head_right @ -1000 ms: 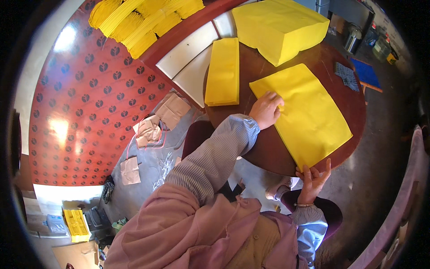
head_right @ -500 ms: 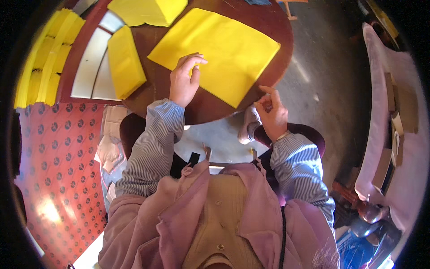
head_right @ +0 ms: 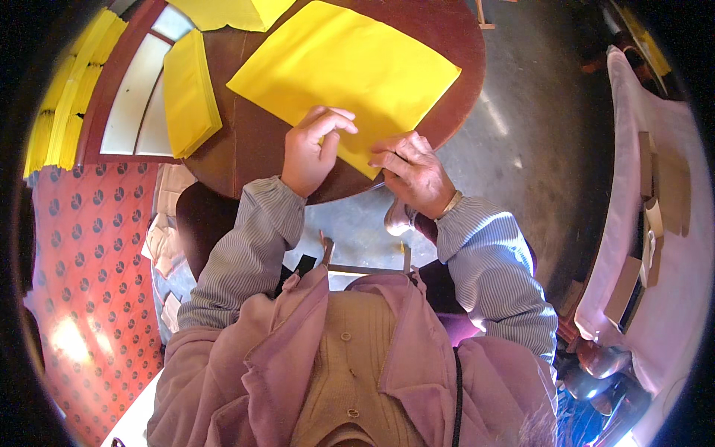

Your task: The person folds yellow paper sheets by hand on a round table, aligning edges and pressing creases. They stack the folded sheets and tie a bundle with a white string.

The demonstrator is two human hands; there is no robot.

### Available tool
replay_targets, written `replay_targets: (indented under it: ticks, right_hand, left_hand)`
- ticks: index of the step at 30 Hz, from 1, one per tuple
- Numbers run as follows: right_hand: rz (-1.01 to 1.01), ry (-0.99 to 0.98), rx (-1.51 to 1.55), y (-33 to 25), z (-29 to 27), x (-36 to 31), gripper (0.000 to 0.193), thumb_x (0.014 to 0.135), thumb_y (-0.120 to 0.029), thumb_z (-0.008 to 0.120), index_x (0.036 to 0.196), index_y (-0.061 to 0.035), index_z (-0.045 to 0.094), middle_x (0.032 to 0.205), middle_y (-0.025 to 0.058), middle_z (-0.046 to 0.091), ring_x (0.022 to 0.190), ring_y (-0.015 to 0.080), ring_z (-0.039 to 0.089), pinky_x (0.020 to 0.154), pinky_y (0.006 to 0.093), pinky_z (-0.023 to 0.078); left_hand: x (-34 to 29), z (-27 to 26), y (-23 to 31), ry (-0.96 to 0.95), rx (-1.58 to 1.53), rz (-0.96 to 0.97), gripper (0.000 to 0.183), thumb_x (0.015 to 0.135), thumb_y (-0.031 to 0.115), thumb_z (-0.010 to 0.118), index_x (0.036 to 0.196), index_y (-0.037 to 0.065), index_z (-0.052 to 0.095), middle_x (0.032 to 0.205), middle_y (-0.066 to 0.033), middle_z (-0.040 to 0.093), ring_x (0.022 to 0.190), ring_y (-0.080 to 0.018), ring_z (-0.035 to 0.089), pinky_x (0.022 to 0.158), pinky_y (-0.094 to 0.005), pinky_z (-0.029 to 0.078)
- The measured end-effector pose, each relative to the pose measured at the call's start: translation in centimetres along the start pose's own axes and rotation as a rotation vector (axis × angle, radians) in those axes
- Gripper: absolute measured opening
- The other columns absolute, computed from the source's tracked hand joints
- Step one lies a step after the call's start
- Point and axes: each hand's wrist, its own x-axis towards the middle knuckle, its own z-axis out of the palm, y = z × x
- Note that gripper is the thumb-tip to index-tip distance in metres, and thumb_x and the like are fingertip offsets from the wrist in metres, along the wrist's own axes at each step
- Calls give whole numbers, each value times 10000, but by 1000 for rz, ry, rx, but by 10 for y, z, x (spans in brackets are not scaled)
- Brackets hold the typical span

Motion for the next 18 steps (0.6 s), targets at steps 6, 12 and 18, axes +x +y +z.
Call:
replay_targets:
  ticks: [6, 12, 18]
  right_hand:
    - [8, 0, 68, 4, -2, -3, 338, 757, -16, 777, 1090, -69, 754, 1150, 61, 694, 1052, 279, 638, 926, 400, 525]
    - [34, -67, 59, 12, -2, -7, 287, 803, -40, 772, 1089, -40, 748, 1120, 84, 693, 1026, 303, 640, 906, 409, 532]
    - [-46, -87, 19, 13, -5, -3, 373, 769, -6, 712, 1139, -52, 731, 1096, 139, 684, 1036, 364, 629, 921, 463, 522]
  left_hand:
    - [-18, 4, 5, -67, -34, -69, 291, 862, -116, 493, 1001, 49, 688, 1112, -150, 721, 1017, -323, 707, 862, -363, 552]
    - [-27, 6, -9, -66, -66, -31, 301, 855, -120, 487, 1010, 37, 691, 1112, -162, 720, 1055, -336, 703, 907, -372, 554]
    - [-28, 15, -18, 4, -1, 85, 271, 839, -91, 526, 963, 73, 703, 1077, -172, 718, 1029, -380, 707, 896, -427, 580]
